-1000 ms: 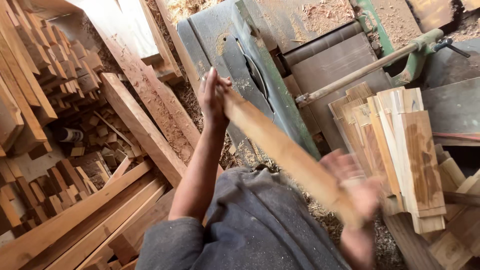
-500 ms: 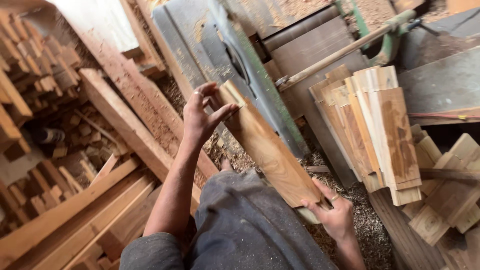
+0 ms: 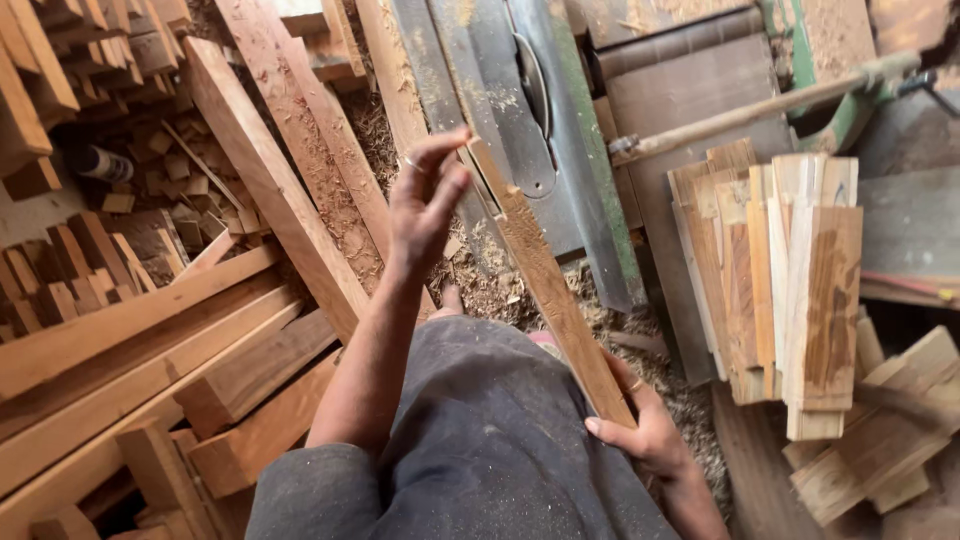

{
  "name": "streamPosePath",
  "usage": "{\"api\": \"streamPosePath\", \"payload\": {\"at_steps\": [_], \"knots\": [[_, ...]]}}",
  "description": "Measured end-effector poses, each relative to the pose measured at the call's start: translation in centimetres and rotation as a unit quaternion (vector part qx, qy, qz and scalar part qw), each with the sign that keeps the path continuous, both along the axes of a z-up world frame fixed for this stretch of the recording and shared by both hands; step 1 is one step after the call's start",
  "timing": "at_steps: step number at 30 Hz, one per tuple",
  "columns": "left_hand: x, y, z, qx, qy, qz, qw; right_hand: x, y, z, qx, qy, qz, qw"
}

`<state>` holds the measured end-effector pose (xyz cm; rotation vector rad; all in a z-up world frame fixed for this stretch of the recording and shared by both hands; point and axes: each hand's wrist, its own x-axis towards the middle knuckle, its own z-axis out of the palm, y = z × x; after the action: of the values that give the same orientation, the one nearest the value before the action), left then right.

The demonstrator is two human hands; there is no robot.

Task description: The person organizes and handles several wooden boards near a table saw and planer station, picking them up from a stack, turning them over, and placing them back down.

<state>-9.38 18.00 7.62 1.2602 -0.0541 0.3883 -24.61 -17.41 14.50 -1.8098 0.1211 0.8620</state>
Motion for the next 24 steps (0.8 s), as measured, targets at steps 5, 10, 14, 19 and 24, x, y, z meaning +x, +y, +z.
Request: {"api": "streamPosePath", "payload": {"at_steps": [5,10,14,19,24], "knots": [[3.8,2.5,-6.0,-0.079,0.095,0.206,0.971,4.0,4.9,-5.2,0.0,-0.096,0.0,0.995],[-1.3,2.7,-14.0,-0.119,0.472,0.27,0.831,7.3,7.7,-9.1,-0.257,0.079,0.124,0.955],[-3.4,1.5,-19.9,-0.189,0.378,0.287,0.859,5.1,5.6,-10.1,-0.105,-0.023,0.038,0.994],[-3.1,1.6,-20.2,-0.202,0.369,0.252,0.872,5.4,5.8,-10.0,-0.181,-0.094,0.083,0.975],[-0.9,0.3,-17.0,-0.119,0.33,0.25,0.902,6.6,4.6,-11.5,-0.167,0.051,0.063,0.983]]}}
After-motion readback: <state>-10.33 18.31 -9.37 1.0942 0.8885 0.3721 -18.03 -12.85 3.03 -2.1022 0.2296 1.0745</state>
